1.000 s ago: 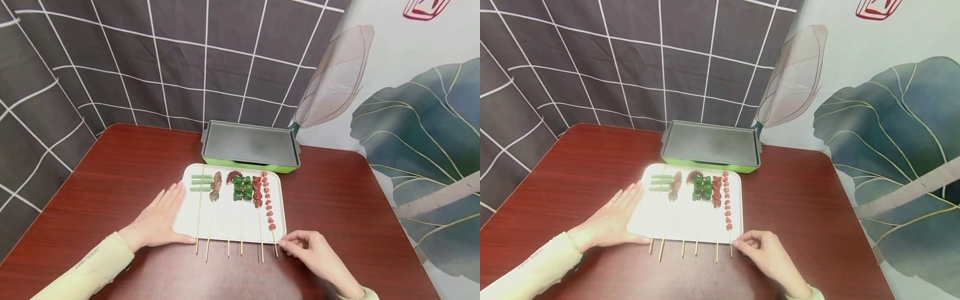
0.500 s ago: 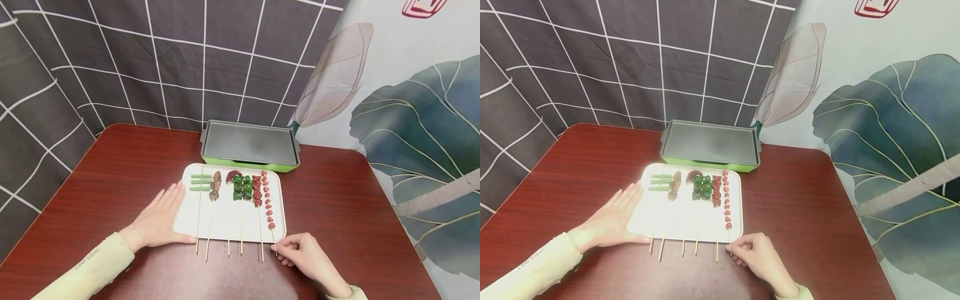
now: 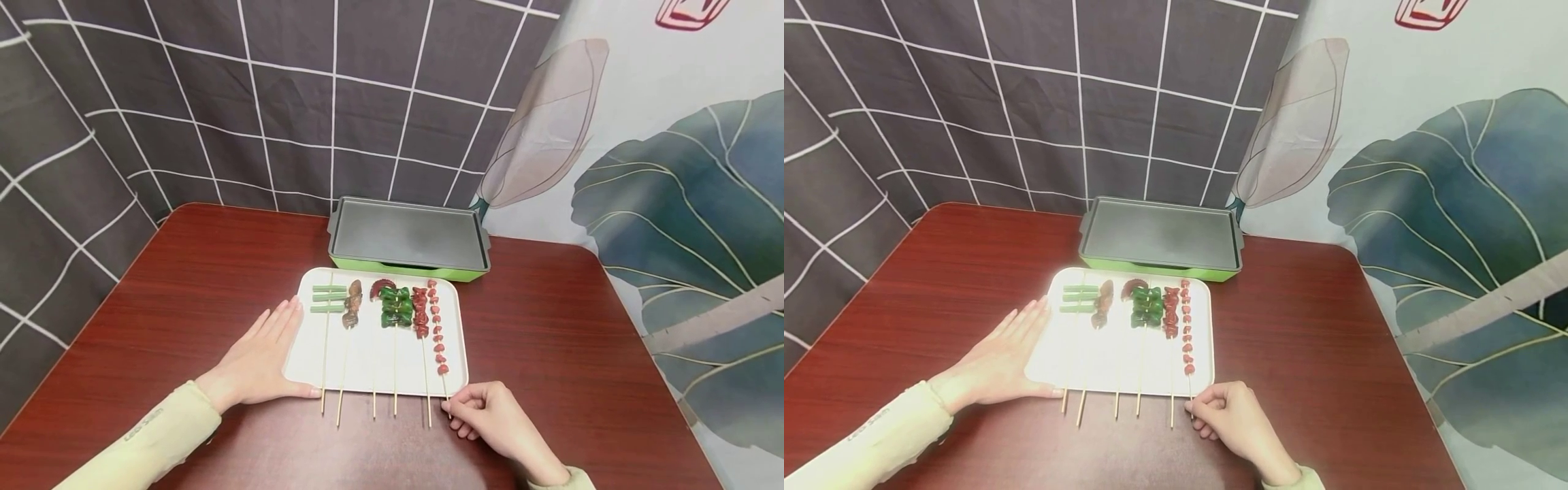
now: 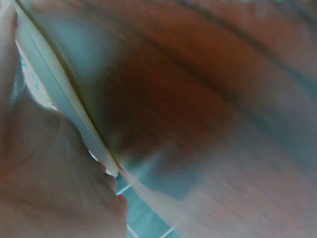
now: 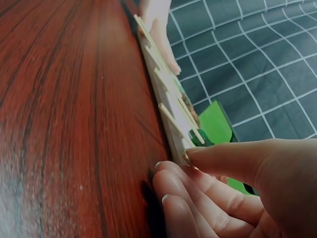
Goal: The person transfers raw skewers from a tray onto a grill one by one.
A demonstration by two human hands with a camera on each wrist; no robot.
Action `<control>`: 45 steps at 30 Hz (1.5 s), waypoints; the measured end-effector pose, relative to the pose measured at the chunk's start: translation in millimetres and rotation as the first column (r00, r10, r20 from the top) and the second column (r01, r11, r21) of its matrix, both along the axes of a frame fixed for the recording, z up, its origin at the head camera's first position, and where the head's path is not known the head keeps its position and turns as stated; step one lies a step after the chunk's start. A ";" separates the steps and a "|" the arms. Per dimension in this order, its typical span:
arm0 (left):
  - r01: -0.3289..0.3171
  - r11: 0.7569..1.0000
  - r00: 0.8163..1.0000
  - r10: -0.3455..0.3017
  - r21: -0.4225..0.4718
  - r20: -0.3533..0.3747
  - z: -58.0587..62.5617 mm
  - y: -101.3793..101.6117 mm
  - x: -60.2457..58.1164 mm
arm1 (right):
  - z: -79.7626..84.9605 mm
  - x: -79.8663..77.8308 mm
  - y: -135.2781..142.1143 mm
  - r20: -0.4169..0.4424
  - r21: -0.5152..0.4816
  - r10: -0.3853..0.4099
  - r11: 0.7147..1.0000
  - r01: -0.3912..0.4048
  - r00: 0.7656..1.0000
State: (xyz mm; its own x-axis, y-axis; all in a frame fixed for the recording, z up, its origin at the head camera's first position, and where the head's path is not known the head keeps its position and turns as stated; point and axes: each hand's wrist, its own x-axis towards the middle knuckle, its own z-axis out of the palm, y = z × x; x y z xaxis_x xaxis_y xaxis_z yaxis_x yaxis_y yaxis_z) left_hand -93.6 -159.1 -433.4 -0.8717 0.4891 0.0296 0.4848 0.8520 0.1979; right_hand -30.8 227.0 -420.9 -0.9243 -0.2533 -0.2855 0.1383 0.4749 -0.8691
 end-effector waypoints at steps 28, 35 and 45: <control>0.002 1.000 1.000 -0.002 0.000 0.000 1.4 1.4 0.8 | 12.3 6.9 22.7 0.070 -0.264 -0.066 0.961 0.082 0.995; -0.001 1.000 1.000 0.001 -0.003 -0.004 1.1 1.7 1.1 | 27.3 9.9 37.1 0.049 -0.238 -0.070 0.968 0.080 0.996; 0.003 1.000 1.000 -0.003 -0.005 -0.002 0.4 1.5 -0.3 | 40.4 10.4 47.2 0.029 -0.250 0.027 0.968 -0.019 0.999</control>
State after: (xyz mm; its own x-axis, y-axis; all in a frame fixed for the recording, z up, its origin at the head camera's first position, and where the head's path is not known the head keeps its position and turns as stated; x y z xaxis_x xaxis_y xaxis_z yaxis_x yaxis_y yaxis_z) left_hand -93.9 -157.6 -432.9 -0.8703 0.4917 0.0295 0.4877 0.8515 0.1927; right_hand -20.4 274.3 -380.4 -0.9087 -0.3416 -0.2400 0.1596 0.2469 -0.9558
